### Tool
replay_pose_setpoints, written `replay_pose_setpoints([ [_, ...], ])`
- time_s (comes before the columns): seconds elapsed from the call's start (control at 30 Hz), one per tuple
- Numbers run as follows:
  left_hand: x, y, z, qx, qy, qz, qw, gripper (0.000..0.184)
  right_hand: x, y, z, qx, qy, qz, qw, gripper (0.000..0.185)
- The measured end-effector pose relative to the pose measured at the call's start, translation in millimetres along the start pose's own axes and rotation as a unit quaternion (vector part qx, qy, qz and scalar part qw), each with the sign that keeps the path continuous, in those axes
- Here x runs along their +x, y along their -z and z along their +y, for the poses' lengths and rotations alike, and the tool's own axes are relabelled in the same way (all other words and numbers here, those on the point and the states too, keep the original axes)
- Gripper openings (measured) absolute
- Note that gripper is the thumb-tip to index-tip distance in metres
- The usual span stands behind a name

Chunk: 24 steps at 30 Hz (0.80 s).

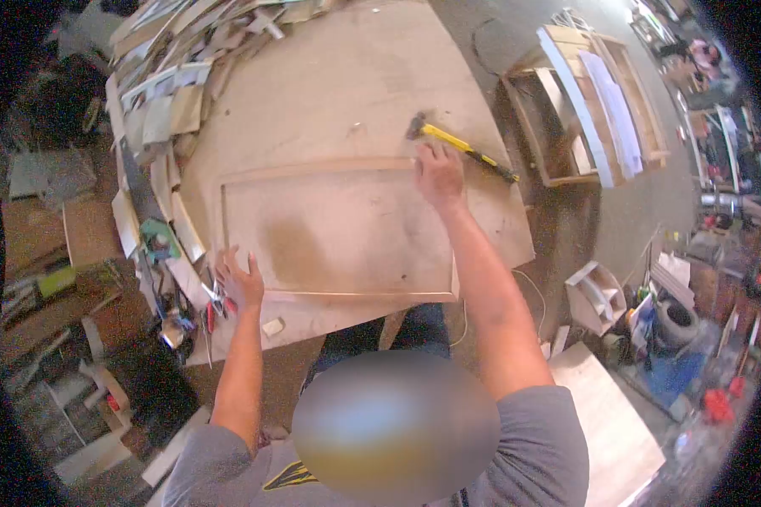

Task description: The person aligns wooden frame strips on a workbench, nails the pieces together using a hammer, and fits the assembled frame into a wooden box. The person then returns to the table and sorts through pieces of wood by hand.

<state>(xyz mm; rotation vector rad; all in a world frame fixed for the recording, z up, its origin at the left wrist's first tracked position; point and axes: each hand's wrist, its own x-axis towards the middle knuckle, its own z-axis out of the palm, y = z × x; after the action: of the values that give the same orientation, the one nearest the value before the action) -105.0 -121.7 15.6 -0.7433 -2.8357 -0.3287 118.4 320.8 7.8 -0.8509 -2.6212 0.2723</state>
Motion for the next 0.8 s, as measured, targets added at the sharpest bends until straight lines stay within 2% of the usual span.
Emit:
replay_pose_setpoints([
  [0.1, 15, -13, 45, -0.09, -0.101, -0.027, 0.99, 0.042, -12, 14, 63, -0.047, -0.119, 0.035, 0.991, 0.028],
  [0.27, 43, -33, 157, -0.134, -0.207, -0.093, 0.965, 0.042, -39, 49, 118, -0.082, -0.139, -0.038, 0.986, 0.035],
  [0.43, 55, -63, 237, -0.141, -0.268, -0.104, 0.948, 0.042, -23, 30, 135, -0.043, -0.118, -0.004, 0.992, 0.033],
  [0.57, 47, -74, 246, -0.172, -0.205, -0.137, 0.954, 0.039, 27, 13, 124, -0.02, -0.095, -0.009, 0.995, 0.032],
  [0.6, 44, -74, 244, -0.17, -0.191, -0.142, 0.956, 0.038, 38, -5, 126, 0.013, -0.119, -0.04, 0.992, 0.031],
  [0.7, 35, -77, 232, -0.144, -0.173, -0.125, 0.966, 0.036, 65, 8, 89, -0.066, -0.085, -0.017, 0.994, 0.027],
  [0.73, 32, -77, 230, -0.135, -0.173, -0.116, 0.969, 0.035, 63, 13, 70, 0.004, -0.085, 0.025, 0.996, 0.025],
  [0.8, 31, -78, 226, -0.13, -0.167, -0.108, 0.971, 0.035, 36, -3, 42, -0.009, -0.018, -0.022, 1.0, 0.023],
])
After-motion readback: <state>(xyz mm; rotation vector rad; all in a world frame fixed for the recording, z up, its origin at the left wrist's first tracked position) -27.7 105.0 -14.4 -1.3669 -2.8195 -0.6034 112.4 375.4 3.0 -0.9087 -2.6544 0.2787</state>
